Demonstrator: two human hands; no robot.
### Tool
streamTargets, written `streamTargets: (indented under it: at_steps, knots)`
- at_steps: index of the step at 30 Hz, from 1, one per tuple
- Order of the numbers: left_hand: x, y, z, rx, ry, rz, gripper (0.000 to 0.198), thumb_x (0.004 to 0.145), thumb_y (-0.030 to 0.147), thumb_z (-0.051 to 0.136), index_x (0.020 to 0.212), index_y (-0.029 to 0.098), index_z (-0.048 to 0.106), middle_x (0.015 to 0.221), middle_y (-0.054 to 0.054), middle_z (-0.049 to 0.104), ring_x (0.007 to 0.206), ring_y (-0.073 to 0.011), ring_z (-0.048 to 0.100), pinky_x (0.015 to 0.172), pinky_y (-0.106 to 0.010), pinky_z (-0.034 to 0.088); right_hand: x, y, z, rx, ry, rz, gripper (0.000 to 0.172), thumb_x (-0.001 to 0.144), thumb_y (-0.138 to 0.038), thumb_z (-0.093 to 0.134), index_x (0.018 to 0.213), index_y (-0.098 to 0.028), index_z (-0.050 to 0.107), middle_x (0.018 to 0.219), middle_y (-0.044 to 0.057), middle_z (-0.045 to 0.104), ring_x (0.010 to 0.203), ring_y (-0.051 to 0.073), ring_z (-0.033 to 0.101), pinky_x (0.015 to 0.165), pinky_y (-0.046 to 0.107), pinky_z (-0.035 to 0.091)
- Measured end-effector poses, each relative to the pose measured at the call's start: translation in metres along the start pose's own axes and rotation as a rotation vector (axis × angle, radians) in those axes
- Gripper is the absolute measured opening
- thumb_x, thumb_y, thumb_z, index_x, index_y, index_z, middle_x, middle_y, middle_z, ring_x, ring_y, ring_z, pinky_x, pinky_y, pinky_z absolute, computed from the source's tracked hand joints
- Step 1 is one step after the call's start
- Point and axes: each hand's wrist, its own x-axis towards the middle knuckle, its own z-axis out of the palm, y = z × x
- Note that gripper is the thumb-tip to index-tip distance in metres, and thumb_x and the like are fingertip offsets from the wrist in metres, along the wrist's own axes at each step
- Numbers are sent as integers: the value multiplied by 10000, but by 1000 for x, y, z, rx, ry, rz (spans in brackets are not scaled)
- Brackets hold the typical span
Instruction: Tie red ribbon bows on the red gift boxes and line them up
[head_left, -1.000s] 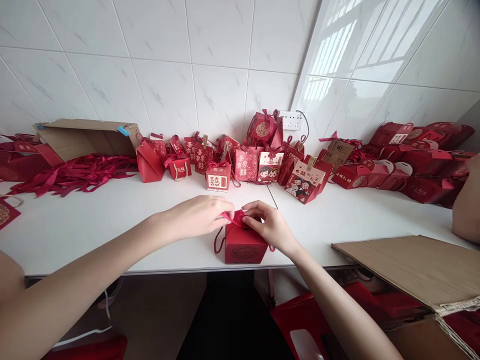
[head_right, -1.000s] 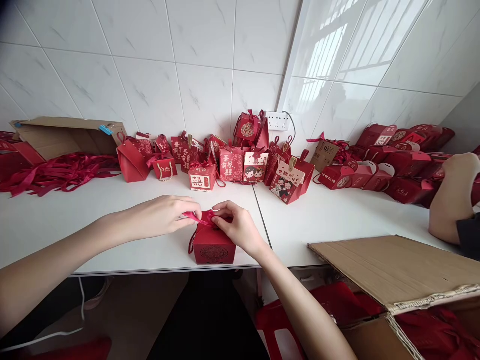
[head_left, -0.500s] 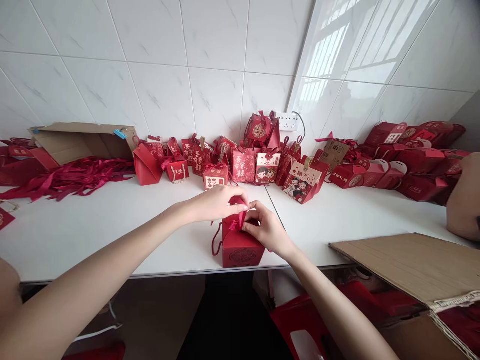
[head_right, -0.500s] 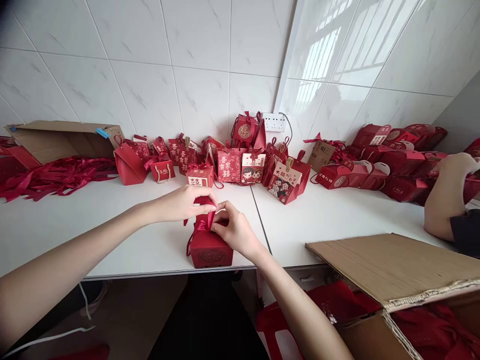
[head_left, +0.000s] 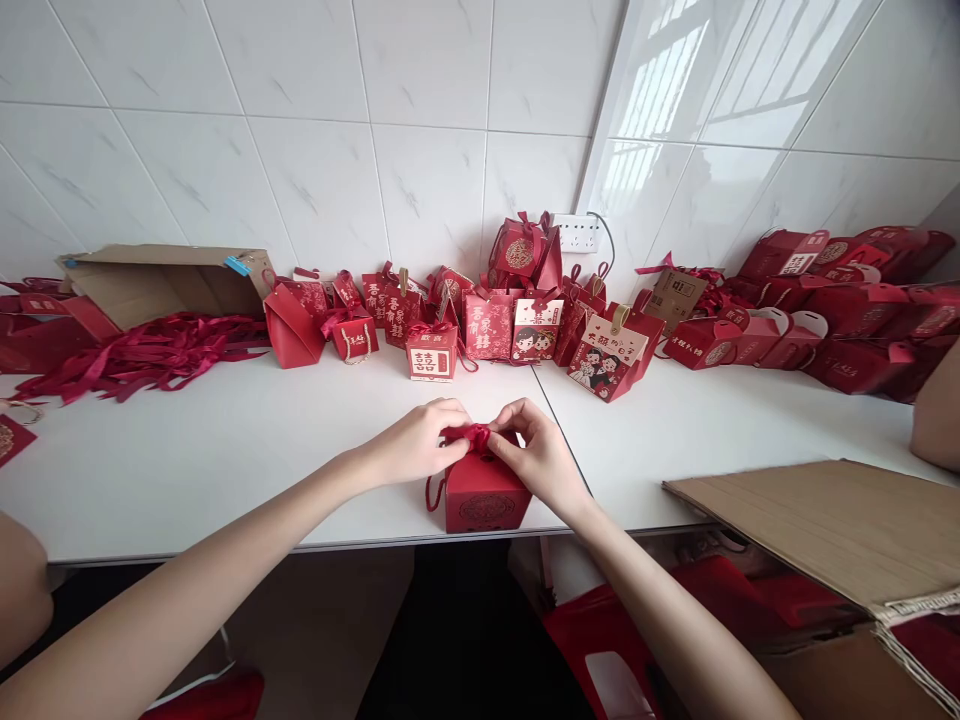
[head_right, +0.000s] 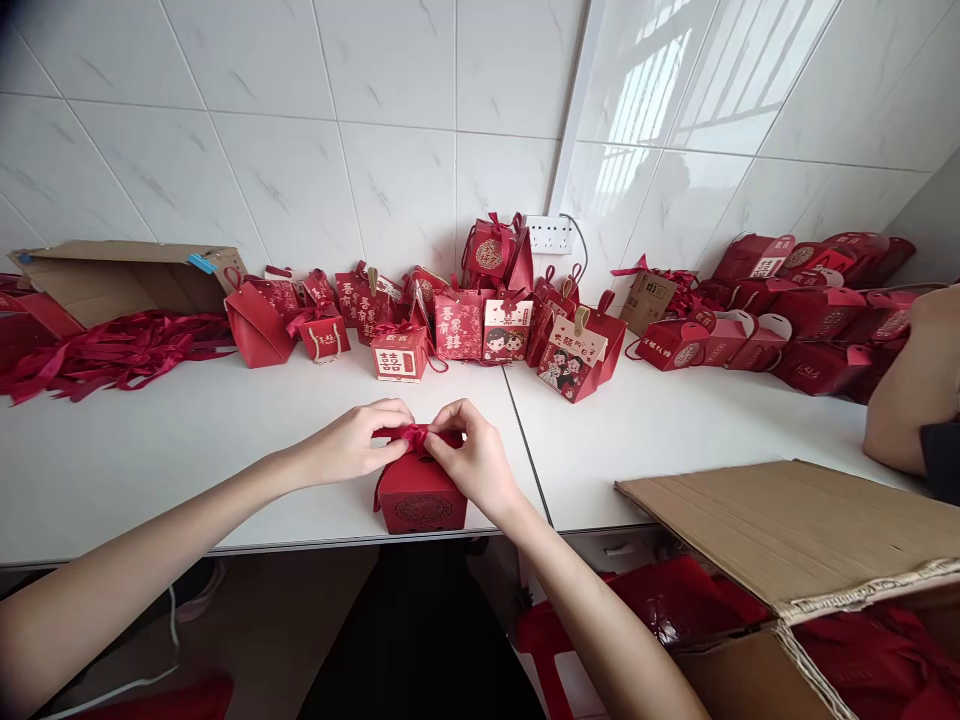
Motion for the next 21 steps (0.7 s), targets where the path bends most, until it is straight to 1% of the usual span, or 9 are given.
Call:
streamTargets:
  at_steps: [3,5,8,10,13,16,19,21]
  knots:
    - [-3,4,5,-73,26,7,159,790,223,472,704,179,598,933,-53,588,918,-197,577,830,-302,450,-2,-4,0,-89,24,-29,121,740,-260,587,764,-205,482,708,-2,608,658,143,581,651,279,450]
    - [-4,5,11,-152,68,-30,135,774,275,539,740,179,627,1001,-63,594,995,-219,560,888,-323,438,-3,-5,0,-132,37,-43,105,743,-256,581,762,-204,491,719,-2,600,671,142,574,657,278,451]
    - [-4,4,24,-270,173,-122,215,769,370,577,801,177,664,1024,-75,598,1000,-233,556,920,-361,431,-3,-4,-2,-167,44,-68,94,755,-260,578,764,-204,502,736,0,601,691,142,578,670,276,456]
    - [-4,3,31,-313,224,-157,231,788,373,547,800,181,675,1011,-77,603,996,-235,552,932,-381,421,-1,-3,-4,-158,30,-76,90,770,-268,570,759,-205,507,741,2,608,689,139,582,670,273,462]
    - [-5,4,34,-354,219,-164,220,786,357,542,789,185,679,1019,-78,603,1018,-244,538,942,-394,406,0,-2,-7,-144,-3,-69,100,789,-281,565,746,-205,516,714,-3,616,663,135,585,659,269,469]
    - [-5,6,32,-422,191,-187,242,791,375,533,769,187,683,1039,-80,598,1040,-252,535,937,-388,407,1,-4,-8,-160,-24,-64,99,795,-272,568,736,-204,529,702,-6,623,663,134,593,661,267,472]
    - [-3,7,30,-458,201,-201,310,814,412,500,692,190,678,1004,-68,603,1010,-238,554,932,-366,408,0,-4,-9,-198,-45,-69,81,806,-243,558,739,-203,537,699,-7,625,670,138,599,663,269,476]
    - [-2,6,31,-465,216,-203,337,818,419,492,641,188,662,973,-57,610,976,-225,569,927,-349,409,-1,-3,-11,-232,-34,-107,63,816,-229,555,760,-202,544,745,2,628,703,144,606,689,281,486]
